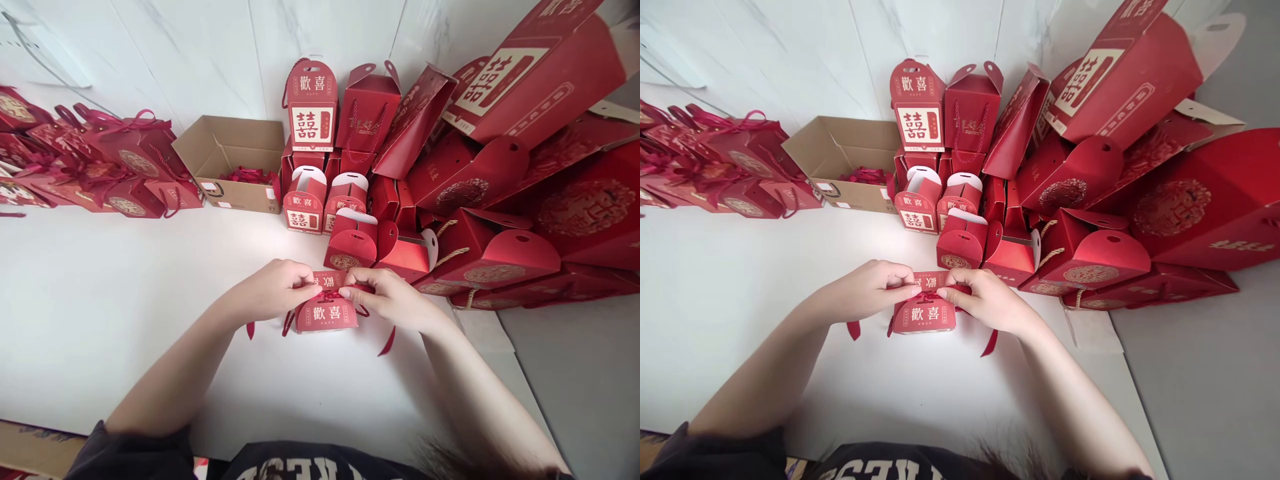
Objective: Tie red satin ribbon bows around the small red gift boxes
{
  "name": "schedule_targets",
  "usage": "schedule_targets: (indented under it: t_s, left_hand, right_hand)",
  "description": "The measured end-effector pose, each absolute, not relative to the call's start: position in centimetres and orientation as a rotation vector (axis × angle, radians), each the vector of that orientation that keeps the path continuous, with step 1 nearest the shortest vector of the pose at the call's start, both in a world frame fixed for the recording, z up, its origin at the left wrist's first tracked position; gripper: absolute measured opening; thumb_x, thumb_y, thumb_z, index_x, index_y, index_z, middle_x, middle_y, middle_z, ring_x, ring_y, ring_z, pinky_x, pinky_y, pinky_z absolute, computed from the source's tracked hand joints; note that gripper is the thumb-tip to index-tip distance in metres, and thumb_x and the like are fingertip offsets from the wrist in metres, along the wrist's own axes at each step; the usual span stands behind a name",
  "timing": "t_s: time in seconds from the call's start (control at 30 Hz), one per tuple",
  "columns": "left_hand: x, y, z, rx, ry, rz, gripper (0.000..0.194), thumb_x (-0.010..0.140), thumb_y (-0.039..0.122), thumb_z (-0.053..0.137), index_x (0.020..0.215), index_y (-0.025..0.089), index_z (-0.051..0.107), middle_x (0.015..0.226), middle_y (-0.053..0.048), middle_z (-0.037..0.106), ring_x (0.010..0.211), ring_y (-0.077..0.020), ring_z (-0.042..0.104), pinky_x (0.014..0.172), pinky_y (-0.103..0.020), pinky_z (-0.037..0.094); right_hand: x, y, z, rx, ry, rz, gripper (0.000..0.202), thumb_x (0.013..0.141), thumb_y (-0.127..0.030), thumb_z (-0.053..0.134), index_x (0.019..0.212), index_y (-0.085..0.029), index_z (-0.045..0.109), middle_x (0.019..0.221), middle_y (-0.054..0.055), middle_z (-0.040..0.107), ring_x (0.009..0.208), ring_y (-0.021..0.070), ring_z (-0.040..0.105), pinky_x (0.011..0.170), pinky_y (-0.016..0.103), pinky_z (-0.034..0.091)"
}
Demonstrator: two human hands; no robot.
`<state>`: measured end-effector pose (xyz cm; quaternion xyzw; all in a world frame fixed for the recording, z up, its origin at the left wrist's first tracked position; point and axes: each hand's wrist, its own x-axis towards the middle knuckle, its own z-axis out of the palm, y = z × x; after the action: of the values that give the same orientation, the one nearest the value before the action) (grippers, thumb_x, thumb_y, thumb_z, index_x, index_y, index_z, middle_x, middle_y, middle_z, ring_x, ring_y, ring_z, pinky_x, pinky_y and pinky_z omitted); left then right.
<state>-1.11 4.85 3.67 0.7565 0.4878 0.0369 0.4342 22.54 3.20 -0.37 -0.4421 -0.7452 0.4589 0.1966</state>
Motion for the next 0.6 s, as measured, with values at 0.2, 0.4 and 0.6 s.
schedule_targets:
  t_s: [0.2, 0.4, 0.6]
  left_hand:
    - [-1.4, 5.3, 4.2, 2.006, 1.153, 0.055, 0.033, 0.09, 0.036, 0.045, 0.064, 0.017, 0.047, 0.06, 0.002, 0.048, 0.053, -0.0104, 0.042, 0.049, -0.024, 0.029]
    - [-1.8, 5.3, 4.8, 1.906, 1.142, 0.061, 0.034, 0.088, 0.041, 0.051, 0.064, 0.017, 0.054, 0.059, 0.002, 0.054, 0.051, -0.0098, 0.045, 0.046, -0.022, 0.031]
    - [-2.7, 5.8, 5.4, 1.735, 1.014, -0.108, 0.03, 0.083, 0.042, 0.059, 0.07, 0.016, 0.066, 0.059, 0.0, 0.059, 0.047, -0.01, 0.05, 0.042, -0.02, 0.036]
  right_hand:
    - [22.5, 3.1, 0.0, -1.224, -2.079, 1.23, 0.035, 0.095, -0.044, 0.047, 0.07, -0.021, 0.046, 0.067, -0.003, 0.047, 0.062, 0.0122, 0.041, 0.06, 0.026, 0.035]
    - [22.6, 2.9, 0.2, -1.297, -2.08, 1.149, 0.037, 0.096, -0.044, 0.046, 0.068, -0.02, 0.042, 0.066, -0.002, 0.045, 0.06, 0.012, 0.038, 0.059, 0.026, 0.033]
    - [22.5, 2.9, -0.1, -1.378, -2.142, 1.035, 0.035, 0.096, -0.042, 0.048, 0.069, -0.02, 0.043, 0.065, -0.003, 0.047, 0.061, 0.0122, 0.041, 0.059, 0.026, 0.031]
